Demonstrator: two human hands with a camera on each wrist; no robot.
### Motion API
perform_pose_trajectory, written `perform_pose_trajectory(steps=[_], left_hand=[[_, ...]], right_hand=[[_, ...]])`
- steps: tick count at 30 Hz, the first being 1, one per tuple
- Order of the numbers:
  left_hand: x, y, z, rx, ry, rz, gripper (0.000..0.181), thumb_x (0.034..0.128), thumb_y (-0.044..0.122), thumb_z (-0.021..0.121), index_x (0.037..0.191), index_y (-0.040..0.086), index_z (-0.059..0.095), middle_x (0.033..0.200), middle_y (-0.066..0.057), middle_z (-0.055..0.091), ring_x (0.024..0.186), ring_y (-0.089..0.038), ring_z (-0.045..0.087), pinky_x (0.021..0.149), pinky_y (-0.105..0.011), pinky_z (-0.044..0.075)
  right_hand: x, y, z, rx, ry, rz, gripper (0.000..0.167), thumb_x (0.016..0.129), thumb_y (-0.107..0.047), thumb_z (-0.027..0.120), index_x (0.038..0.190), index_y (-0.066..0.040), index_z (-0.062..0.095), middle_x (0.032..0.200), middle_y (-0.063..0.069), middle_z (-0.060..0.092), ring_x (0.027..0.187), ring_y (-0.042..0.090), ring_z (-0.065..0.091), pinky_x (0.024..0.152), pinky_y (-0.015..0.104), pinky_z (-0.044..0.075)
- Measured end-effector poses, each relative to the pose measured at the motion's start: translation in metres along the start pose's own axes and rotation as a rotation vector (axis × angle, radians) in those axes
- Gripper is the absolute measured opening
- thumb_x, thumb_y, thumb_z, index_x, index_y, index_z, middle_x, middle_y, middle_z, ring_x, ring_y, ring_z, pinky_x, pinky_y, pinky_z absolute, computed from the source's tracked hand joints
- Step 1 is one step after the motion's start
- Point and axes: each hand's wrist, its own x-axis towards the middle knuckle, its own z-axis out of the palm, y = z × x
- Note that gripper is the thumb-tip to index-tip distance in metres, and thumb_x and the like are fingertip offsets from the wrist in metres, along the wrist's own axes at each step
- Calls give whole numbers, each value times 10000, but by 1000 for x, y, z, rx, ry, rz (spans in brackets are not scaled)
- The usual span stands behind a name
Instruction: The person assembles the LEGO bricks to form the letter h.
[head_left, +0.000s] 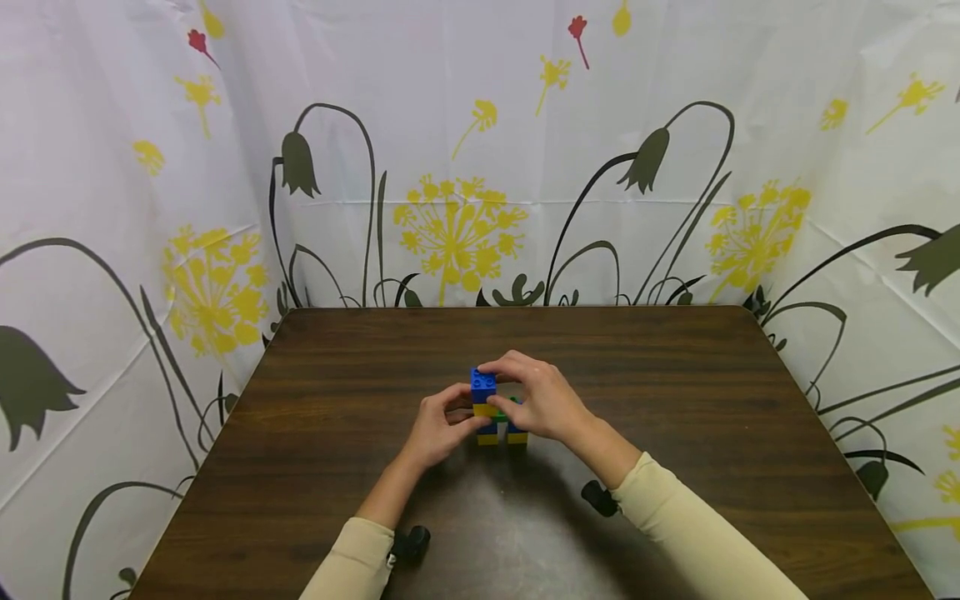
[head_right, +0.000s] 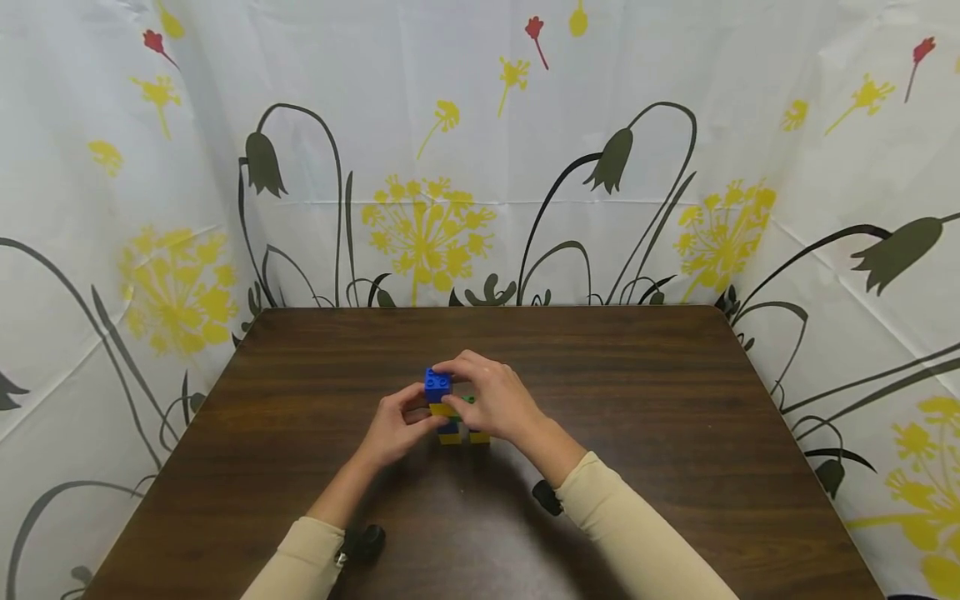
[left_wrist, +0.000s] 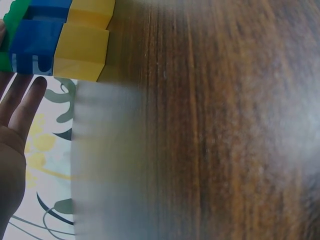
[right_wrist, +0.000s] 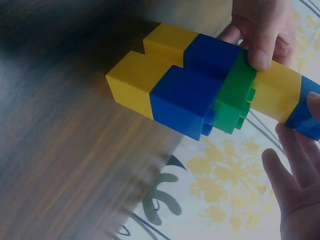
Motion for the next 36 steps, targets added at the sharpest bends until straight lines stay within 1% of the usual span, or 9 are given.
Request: perform_pose_trajectory(steps=[3,9,12,17,20,23,28,30,36], left_hand=[[1,0,0,-3,0,2,327,842,-22,748,1149,-27,636,1090,-177,682,1029,-368,655,853,-416,547],[1,0,0,7,0,-6,328,841,-15,752,1147,-26,635,1092,-179,682,1029,-371,653,856,-442,543],[0,-1,1,9,4,-7,327,836,-15,757,1139,-28,635,1089,-181,682,1030,-372,653,857,-464,539],[0,-1,1,0,10,1,339,831,-29,757,1146,-27,632,1093,-184,682,1026,-366,659,854,-431,545],[0,-1,1,1,7,8,349,830,-38,753,1156,-24,629,1092,-184,682,1021,-355,663,848,-399,550],[1,0,1,5,1,6,354,831,-43,750,1162,-17,629,1093,-176,682,1025,-349,662,851,-404,549],[4,-15,0,17,-1,-12,374,826,-61,748,1176,-32,619,1105,-184,676,1039,-361,654,859,-458,541],[4,-22,0,30,1,-17,384,821,-61,751,1181,-34,620,1115,-193,672,1041,-366,652,861,-482,537],[2,-24,-1,151,-20,-41,541,780,61,831,1277,84,618,1191,-126,656,1090,-344,620,890,-517,520]], right_hand=[[0,-1,-1,-3,-6,6,414,850,-92,777,1239,-127,639,1085,-30,604,994,140,673,751,298,579],[0,-2,0,-53,-5,26,422,845,-115,787,1237,-130,631,1089,-44,610,1003,104,667,833,278,553],[-1,-3,1,-85,-16,26,424,854,-124,779,1246,-127,617,1097,-48,606,1014,94,662,849,295,551],[-1,-2,1,-116,-8,-2,437,865,-138,769,1267,-122,602,1113,-28,612,1015,134,669,842,323,557],[-2,0,1,-124,-1,-25,462,866,-141,769,1292,-123,593,1119,-19,615,1014,163,674,837,312,558],[-3,3,0,-128,2,-52,522,858,-133,777,1338,-128,571,1123,-15,618,1015,157,672,844,297,554],[-4,7,0,-127,2,-77,594,853,-123,781,1394,-128,537,1145,-13,632,1014,113,662,853,274,546],[-5,8,0,-123,-3,-74,599,863,-134,772,1409,-131,526,1158,-15,638,1017,103,659,853,274,546],[-11,11,-4,-100,15,-38,639,890,-274,748,1460,-185,474,1204,-22,639,1045,139,658,849,342,555]])
